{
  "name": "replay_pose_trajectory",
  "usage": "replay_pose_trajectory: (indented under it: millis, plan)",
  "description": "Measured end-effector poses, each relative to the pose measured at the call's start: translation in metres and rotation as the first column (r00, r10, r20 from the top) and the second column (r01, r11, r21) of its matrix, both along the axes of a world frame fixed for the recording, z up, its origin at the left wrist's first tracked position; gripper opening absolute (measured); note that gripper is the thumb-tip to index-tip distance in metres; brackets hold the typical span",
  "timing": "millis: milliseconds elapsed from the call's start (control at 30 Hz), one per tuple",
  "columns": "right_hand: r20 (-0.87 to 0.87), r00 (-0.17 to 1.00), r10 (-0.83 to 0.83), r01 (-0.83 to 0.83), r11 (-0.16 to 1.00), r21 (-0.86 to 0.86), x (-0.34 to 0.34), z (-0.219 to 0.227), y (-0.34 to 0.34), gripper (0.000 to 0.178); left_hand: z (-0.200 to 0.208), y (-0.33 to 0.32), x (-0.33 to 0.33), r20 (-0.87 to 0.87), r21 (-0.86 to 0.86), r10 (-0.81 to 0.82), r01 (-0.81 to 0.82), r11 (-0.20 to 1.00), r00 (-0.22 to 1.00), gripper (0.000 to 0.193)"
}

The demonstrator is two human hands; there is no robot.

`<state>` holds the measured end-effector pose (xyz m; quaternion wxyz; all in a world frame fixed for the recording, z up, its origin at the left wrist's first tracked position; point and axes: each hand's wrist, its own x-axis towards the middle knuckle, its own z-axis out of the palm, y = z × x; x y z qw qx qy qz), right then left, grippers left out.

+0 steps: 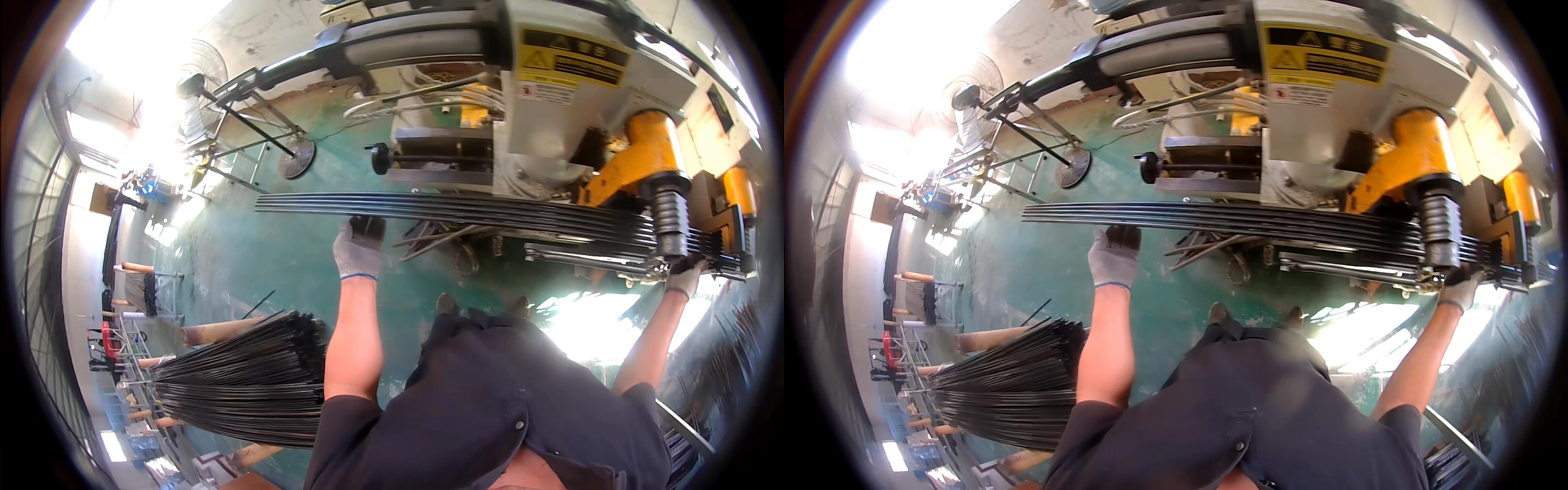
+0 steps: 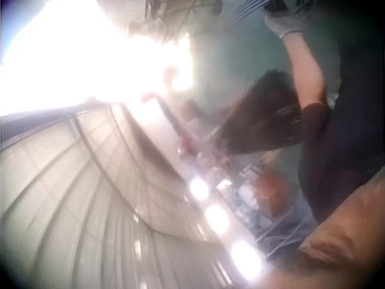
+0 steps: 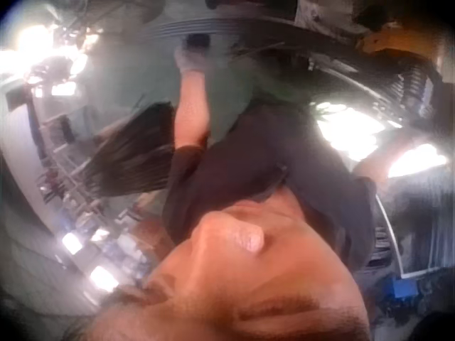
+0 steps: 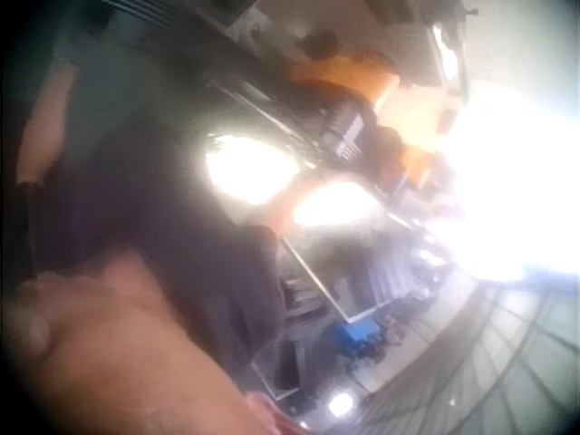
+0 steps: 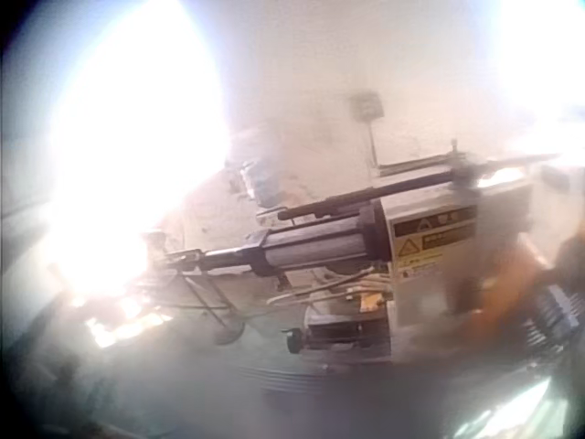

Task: The person operates a manual metal bending machine to bend long metal rods into U-shapes. They feed the rods into the machine, pull a lever to bend them, and then stack the finished pieces on a wooden pallet.

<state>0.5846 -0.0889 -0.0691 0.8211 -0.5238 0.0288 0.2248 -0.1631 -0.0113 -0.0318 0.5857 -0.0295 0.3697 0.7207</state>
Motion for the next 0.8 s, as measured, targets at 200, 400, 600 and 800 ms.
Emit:
replay_pose_trajectory:
  millis: [200,400,600,800]
  plan:
    - [-0.231,0.972,-0.037,-0.005,0.984,-0.178,-0.096,-0.110,-0.105,0.036,0.015,0.047,-0.163,-0.139,0.146,0.091,-0.071,0.987,0.986,0.040]
    - [-0.605,0.783,-0.147,0.027,0.979,-0.202,-0.135,-0.204,-0.225,0.035,0.015,0.073,-0.261,-0.341,-0.049,0.095,-0.119,0.992,0.935,0.036]
    - [-0.967,0.252,-0.045,0.406,0.912,0.064,-0.068,-0.227,-0.333,0.041,-0.007,0.078,-0.257,-0.452,-0.046,-0.052,0.035,0.998,0.890,0.029]
    - [-0.445,0.893,0.067,-0.213,0.934,-0.286,-0.170,-0.170,-0.247,0.035,0.002,0.071,-0.294,-0.530,-0.143,-0.316,0.284,0.948,0.787,0.034]
